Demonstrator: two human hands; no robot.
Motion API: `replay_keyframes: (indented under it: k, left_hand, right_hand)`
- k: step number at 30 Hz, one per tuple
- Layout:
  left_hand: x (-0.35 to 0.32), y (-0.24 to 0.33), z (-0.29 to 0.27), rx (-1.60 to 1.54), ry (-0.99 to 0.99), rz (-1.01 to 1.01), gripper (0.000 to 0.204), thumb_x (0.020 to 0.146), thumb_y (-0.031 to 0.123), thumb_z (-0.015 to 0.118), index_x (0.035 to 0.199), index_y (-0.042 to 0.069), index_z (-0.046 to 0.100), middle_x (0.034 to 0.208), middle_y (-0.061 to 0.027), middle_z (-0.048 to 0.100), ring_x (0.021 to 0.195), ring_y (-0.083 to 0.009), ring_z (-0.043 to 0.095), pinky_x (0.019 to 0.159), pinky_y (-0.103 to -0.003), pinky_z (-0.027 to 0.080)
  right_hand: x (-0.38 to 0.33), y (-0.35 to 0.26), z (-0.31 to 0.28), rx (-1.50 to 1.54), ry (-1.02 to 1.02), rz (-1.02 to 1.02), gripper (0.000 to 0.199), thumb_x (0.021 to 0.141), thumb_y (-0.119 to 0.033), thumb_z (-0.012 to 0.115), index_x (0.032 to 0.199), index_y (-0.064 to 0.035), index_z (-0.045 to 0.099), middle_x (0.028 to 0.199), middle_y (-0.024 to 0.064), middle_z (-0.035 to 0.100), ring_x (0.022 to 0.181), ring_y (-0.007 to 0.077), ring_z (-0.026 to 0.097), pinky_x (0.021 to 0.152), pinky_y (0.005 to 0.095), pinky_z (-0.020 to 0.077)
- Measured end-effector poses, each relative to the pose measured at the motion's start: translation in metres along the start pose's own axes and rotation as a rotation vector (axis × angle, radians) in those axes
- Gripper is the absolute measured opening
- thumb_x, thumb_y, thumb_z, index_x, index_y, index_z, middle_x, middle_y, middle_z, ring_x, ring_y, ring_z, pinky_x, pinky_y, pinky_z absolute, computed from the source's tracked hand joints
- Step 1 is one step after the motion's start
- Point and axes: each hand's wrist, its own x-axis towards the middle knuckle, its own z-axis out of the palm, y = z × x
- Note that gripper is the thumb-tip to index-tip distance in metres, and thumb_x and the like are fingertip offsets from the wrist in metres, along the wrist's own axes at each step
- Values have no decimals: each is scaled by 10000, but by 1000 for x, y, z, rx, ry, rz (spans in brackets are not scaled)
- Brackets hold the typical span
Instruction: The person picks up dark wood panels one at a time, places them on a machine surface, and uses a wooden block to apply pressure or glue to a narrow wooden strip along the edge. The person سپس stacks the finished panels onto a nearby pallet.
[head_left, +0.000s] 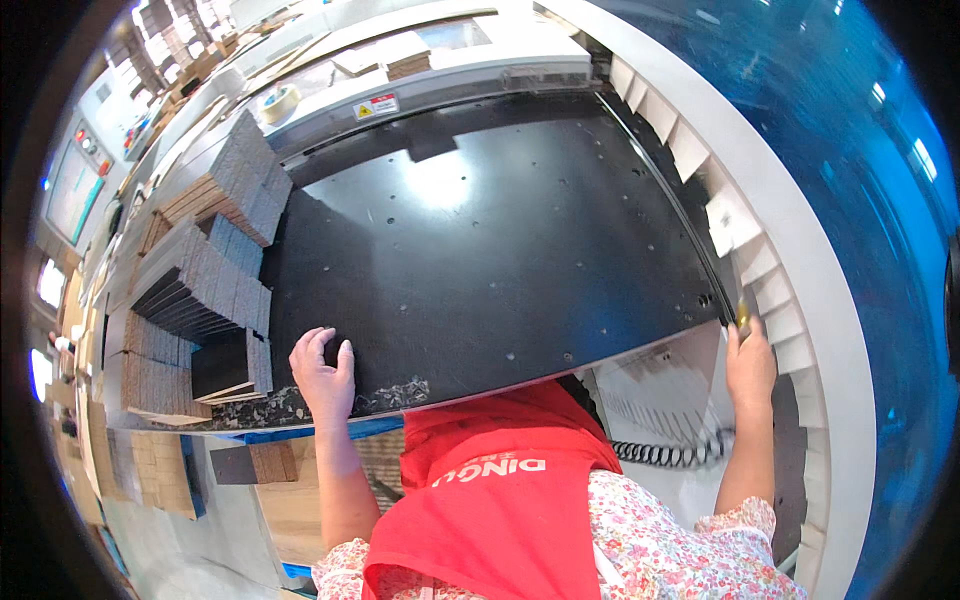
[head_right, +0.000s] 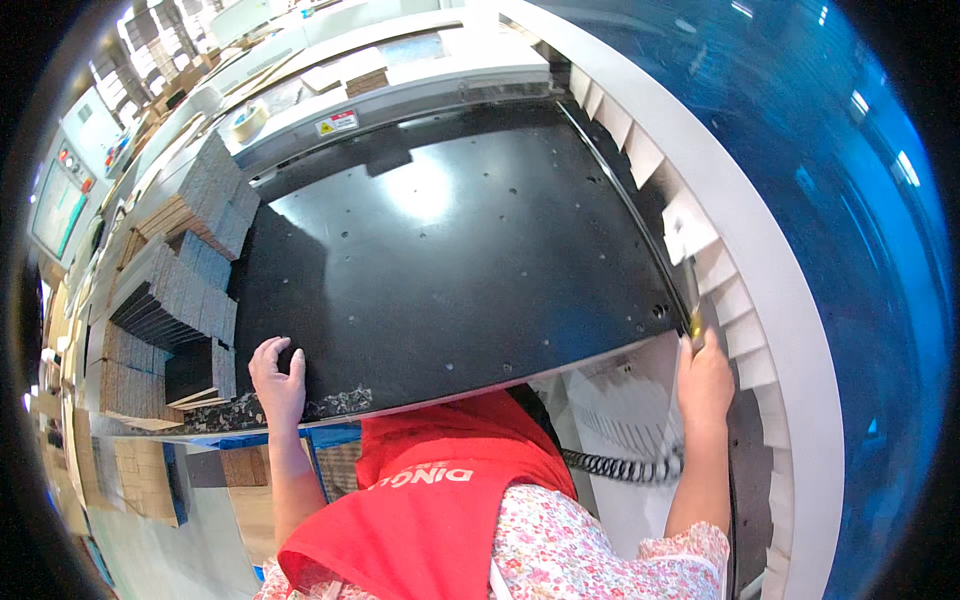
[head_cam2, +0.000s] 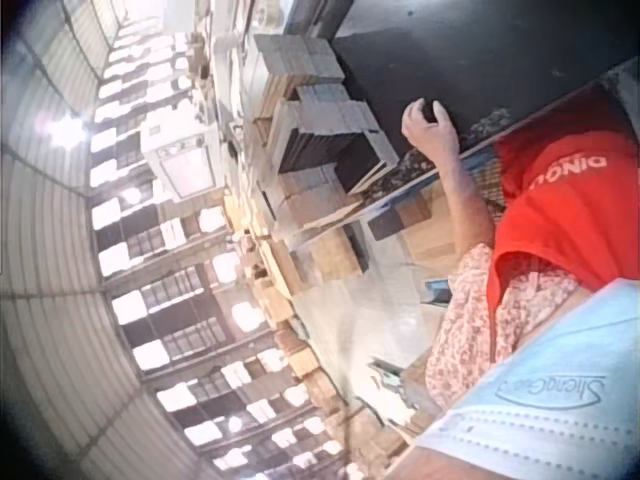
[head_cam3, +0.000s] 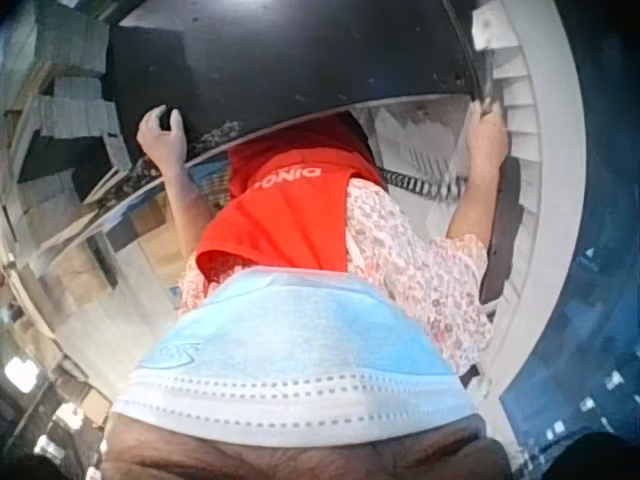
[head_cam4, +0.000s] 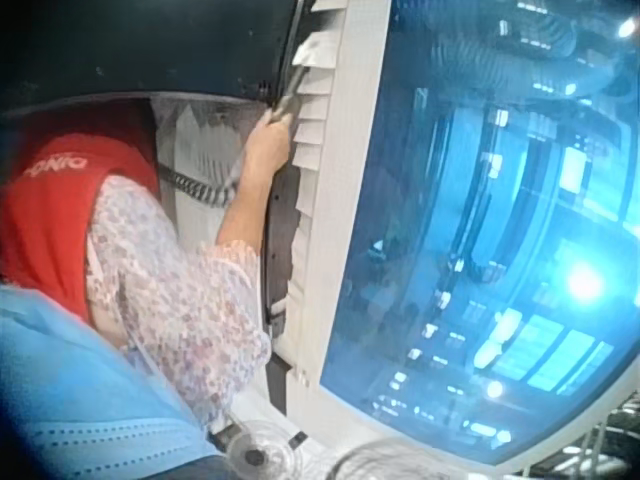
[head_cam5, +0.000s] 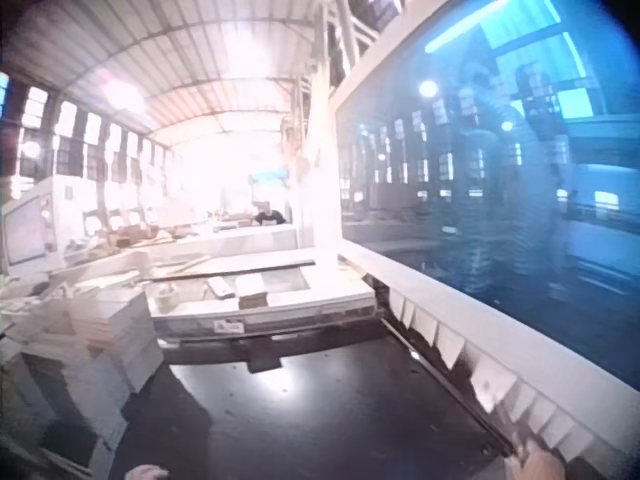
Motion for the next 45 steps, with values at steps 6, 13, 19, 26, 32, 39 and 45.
replay_keyframes:
  k: [6, 13, 19, 26, 32, 39, 45]
  left_hand:
    - [-5, -15, 7, -8, -36, 15, 269, 884, 153, 724, 1131, 58, 673, 1210, -114, 647, 1168, -303, 560, 1037, -405, 410]
    - [0, -15, 9, -15, 4, 25, 246, 874, 139, 731, 1100, 58, 677, 1179, -111, 656, 1141, -295, 578, 1021, -398, 421]
    - [1, 10, -15, 2, 95, -4, 275, 789, 183, 763, 1033, 73, 697, 1119, -116, 680, 1098, -326, 598, 985, -432, 450]
    - [38, 3, -74, 28, 452, 119, 407, 759, 176, 797, 1121, 63, 651, 1199, -164, 592, 1156, -353, 546, 1000, -456, 438]
    - [153, -43, -119, 244, 687, -327, 920, 735, 569, 798, 1375, -8, 475, 1328, -250, 495, 1295, -402, 425, 1123, -497, 315]
    - [167, -93, -122, 355, 538, -411, 762, 760, 602, 748, 1284, 66, 609, 1306, -238, 552, 1287, -381, 448, 1093, -494, 348]
    - [169, -90, -121, 577, 503, -262, 628, 861, 511, 702, 1281, 54, 610, 1408, -220, 494, 1325, -378, 436, 1125, -482, 312]
  right_hand:
    - [40, 1, 56, 1066, 206, -150, 290, 1060, -209, 527, 1072, 24, 699, 1021, 102, 737, 947, 172, 696, 903, 306, 504]
    - [45, 7, 100, 655, 358, -484, 243, 973, -166, 610, 1166, -43, 694, 1197, 150, 682, 1125, 304, 614, 994, 405, 444]
    - [-15, -5, 86, 175, 183, -274, 418, 946, -283, 625, 1214, 37, 635, 1203, 230, 653, 1136, 391, 589, 1021, 490, 419]
    - [-54, -42, 30, 477, -444, -701, 281, 945, -203, 674, 1112, 21, 683, 969, 182, 704, 805, 356, 672, 761, 402, 542]
    - [-23, -162, 38, 553, -516, -1034, 225, 874, -73, 688, 1062, 40, 638, 968, 183, 677, 920, 354, 659, 832, 432, 511]
    - [37, -259, 58, 763, -439, -1184, 199, 876, -76, 706, 1018, 37, 626, 966, 192, 661, 907, 370, 659, 817, 417, 522]
    - [154, -343, 156, 427, -21, -1136, 491, 870, -193, 725, 1275, 40, 573, 1444, 200, 494, 1328, 358, 480, 1072, 464, 412]
